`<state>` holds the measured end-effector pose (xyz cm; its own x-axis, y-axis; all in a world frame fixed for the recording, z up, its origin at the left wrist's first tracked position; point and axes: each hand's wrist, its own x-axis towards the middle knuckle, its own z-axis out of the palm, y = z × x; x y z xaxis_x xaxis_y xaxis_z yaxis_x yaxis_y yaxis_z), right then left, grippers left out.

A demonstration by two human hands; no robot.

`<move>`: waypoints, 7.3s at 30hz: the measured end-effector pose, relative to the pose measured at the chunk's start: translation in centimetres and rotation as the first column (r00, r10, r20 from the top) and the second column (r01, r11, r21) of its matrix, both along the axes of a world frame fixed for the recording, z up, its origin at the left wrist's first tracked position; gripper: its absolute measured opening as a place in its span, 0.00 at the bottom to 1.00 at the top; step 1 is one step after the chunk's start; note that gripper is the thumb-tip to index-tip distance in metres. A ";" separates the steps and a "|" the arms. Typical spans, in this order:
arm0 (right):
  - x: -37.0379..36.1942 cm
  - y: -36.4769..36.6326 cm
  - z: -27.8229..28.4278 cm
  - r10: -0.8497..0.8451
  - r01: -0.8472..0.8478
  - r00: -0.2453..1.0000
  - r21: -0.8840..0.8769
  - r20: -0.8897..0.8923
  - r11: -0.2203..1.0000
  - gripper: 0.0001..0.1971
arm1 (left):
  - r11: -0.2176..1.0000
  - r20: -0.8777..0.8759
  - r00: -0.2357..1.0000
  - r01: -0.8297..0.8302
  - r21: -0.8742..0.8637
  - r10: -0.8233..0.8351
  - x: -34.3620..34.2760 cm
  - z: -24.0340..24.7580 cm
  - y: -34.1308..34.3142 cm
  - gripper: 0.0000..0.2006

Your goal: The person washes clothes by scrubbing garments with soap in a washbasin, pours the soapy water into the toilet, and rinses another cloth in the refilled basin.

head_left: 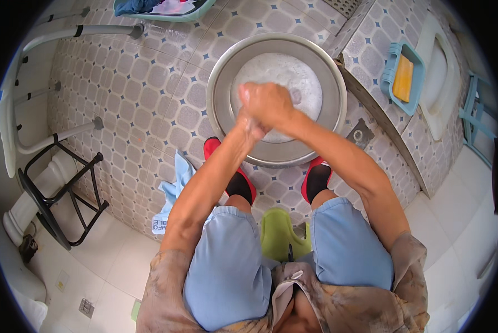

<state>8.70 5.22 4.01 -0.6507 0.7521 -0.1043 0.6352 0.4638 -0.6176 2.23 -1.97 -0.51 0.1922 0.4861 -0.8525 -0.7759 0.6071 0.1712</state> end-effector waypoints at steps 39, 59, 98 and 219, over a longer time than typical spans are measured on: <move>0.3 -3.4 -1.9 0.076 -0.077 0.997 0.238 0.013 0.968 0.10 | 0.988 -0.205 0.966 -0.151 0.039 0.156 -1.2 -1.4 1.1 0.10; 6.5 4.0 -7.3 -0.282 0.243 0.930 0.182 0.235 0.953 0.15 | 0.992 -0.680 0.731 0.114 0.044 -0.054 -0.5 -3.5 2.1 0.17; 3.7 0.0 -4.2 0.140 -0.166 0.954 0.078 0.265 0.983 0.13 | 0.976 -0.014 0.977 -0.214 -0.038 0.214 0.5 -1.2 1.9 0.12; 4.9 1.2 -2.6 -0.270 0.152 0.922 -0.382 -0.279 0.912 0.04 | 0.986 -0.333 0.943 0.045 0.162 0.012 -3.0 -1.5 1.8 0.15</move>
